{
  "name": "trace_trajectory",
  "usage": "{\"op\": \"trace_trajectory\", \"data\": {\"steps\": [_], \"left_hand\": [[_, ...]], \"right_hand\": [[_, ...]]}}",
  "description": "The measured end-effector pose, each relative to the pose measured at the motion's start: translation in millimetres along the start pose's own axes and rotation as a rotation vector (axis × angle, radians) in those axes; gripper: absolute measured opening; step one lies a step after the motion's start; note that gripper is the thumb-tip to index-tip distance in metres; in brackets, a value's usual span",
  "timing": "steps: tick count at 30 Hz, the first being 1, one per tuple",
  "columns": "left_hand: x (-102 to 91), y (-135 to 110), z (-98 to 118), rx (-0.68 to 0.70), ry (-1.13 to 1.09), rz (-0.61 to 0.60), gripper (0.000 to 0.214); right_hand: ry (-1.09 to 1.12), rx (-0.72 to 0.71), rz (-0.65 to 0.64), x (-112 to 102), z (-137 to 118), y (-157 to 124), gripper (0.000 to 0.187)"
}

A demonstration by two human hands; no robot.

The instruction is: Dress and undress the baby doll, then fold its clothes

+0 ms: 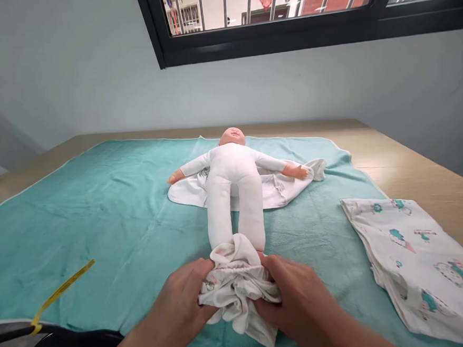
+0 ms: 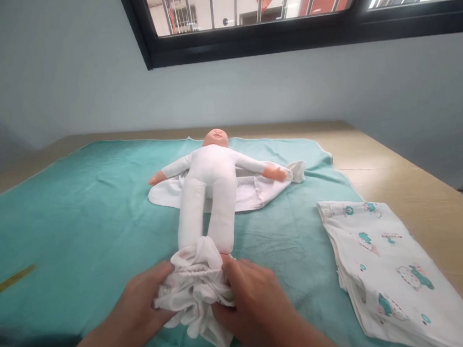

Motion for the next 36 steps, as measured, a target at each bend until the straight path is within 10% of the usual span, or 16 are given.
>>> {"op": "trace_trajectory", "data": {"steps": [14,27,36], "left_hand": [[4.9,14,4,-0.397,-0.407,-0.073,0.035],[20.4,-15,26,-0.363,-0.343,0.126,0.026],[-15.1,-21,41,-0.197,-0.424,-0.377,0.043]], "right_hand": [[0.356,0.09,-0.138,2,6,0,0.018],[0.448,0.053,-0.08,4,-14,-19,0.028],[0.481,-0.116,-0.504,-43,0,-24,0.029]]}}
Point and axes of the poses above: each hand's wrist, its own y-axis towards the middle knuckle, its own x-axis out of the palm, z = x × y, the point moved 3 cm from there along y, towards the middle knuckle, and after that the axes turned 13 degrees about -y, right-handed, at the moved point
